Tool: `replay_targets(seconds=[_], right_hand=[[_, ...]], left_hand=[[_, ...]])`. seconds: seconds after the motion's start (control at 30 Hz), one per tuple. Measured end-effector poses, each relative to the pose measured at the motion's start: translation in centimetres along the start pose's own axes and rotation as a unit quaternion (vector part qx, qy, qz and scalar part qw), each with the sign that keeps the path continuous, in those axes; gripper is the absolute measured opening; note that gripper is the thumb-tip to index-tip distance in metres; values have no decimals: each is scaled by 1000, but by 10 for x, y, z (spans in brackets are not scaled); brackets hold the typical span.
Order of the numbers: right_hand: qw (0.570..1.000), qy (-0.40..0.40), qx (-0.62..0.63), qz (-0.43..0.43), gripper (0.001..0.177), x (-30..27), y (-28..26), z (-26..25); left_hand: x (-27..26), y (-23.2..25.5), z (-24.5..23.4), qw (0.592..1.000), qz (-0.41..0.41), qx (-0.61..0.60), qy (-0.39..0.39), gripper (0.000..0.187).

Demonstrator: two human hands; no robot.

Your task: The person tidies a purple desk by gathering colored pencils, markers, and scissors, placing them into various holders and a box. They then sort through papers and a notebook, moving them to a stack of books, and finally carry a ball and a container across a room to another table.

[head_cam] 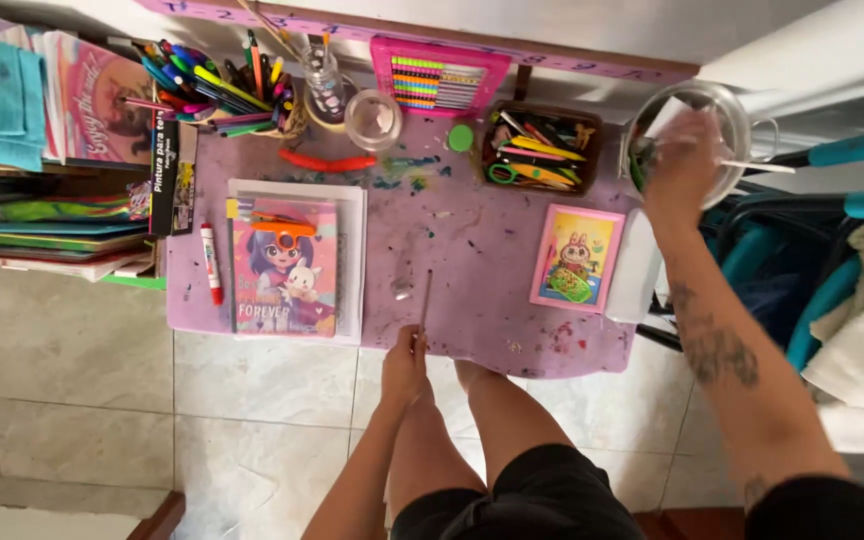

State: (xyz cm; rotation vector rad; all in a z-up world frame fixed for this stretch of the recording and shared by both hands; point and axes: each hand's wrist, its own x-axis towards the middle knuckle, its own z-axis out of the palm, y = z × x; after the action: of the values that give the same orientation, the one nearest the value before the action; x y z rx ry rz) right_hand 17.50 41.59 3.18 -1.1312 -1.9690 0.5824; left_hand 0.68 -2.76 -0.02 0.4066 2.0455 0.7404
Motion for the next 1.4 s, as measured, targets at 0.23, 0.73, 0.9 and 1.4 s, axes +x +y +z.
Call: replay_targets(seconds=[0.23, 0.73, 0.9, 1.4], right_hand=[[993, -90, -67, 48, 33, -28, -4, -5], [811, -307, 366, 338, 39, -129, -143, 68], [789, -323, 352, 385, 34, -123, -157, 69], [740, -407, 176, 506, 39, -304, -94, 34]], left_hand=[[-5, 52, -28, 987, 95, -98, 79, 29], [6, 87, -30, 966, 117, -209, 98, 21], [31, 66, -48, 935, 71, -336, 89, 22], [329, 102, -260, 833, 222, 372, 344, 6]])
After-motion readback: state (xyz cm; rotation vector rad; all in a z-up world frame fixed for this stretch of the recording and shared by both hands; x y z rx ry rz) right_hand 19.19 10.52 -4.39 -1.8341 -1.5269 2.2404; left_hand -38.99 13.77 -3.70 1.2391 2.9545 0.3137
